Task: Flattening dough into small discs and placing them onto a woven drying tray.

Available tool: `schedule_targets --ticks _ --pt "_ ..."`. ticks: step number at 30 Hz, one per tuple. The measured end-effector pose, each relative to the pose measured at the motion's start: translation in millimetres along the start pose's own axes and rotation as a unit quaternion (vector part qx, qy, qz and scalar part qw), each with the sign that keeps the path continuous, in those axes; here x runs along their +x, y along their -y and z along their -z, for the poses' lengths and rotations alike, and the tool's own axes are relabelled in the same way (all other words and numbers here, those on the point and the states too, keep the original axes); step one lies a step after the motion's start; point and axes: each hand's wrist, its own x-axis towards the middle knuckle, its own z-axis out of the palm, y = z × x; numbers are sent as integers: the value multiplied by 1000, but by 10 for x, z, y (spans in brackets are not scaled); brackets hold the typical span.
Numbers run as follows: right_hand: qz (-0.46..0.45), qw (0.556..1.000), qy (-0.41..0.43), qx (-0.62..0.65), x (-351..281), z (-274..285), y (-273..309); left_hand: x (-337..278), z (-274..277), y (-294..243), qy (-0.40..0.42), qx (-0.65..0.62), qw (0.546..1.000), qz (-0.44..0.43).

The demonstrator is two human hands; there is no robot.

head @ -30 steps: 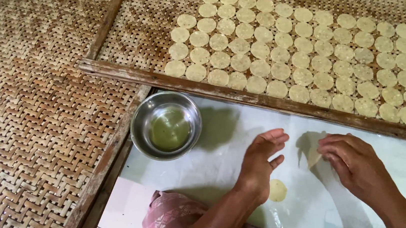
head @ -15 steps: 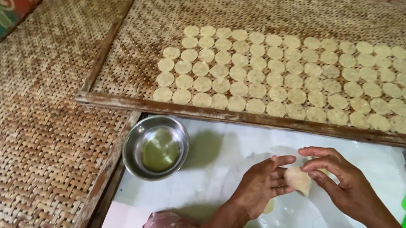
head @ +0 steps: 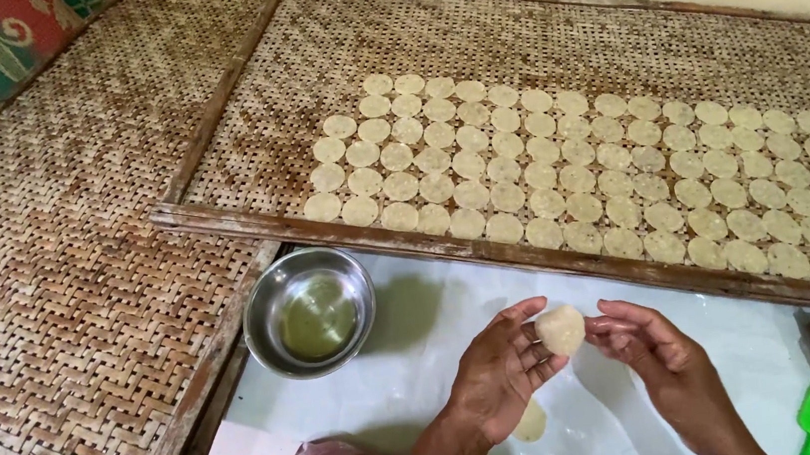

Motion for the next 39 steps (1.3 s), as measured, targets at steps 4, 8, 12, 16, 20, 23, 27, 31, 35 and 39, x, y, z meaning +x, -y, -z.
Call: schedule_targets --ticks 4,8,12,16,20,23,27,31,35,39 --pt "-76 996 -12 46 -21 -145 100 -7 -27 -8 -20 -16 1000 3" --pt "-71 995 -2 76 -13 -156 -21 0 -18 -3 -25 -16 1000 7" --pt "-46 995 2 84 2 -135 -146 -33 -53 -22 -28 -19 999 11" --pt "-76 996 -1 46 -16 -130 -78 -35 -36 -21 -25 -30 999 8" --pt "-64 996 -5 -65 -10 -2 -24 -20 -1 -22 -23 -41 999 -8" --pt "-59 962 -44 -263 57 217 25 -31 -20 -53 -44 -41 998 -15" --pt "-10 913 -114 -391 153 438 -68 -45 -46 -71 -55 -32 998 -12" --pt "-15 904 -104 -414 315 516 -322 -43 -39 -57 -59 -35 998 -12" --pt "-83 886 -61 -452 487 548 -510 -62 -73 -83 -69 -27 997 -12" --pt "-66 846 -39 -528 536 649 -691 -13 -15 -62 -67 -35 997 -14"
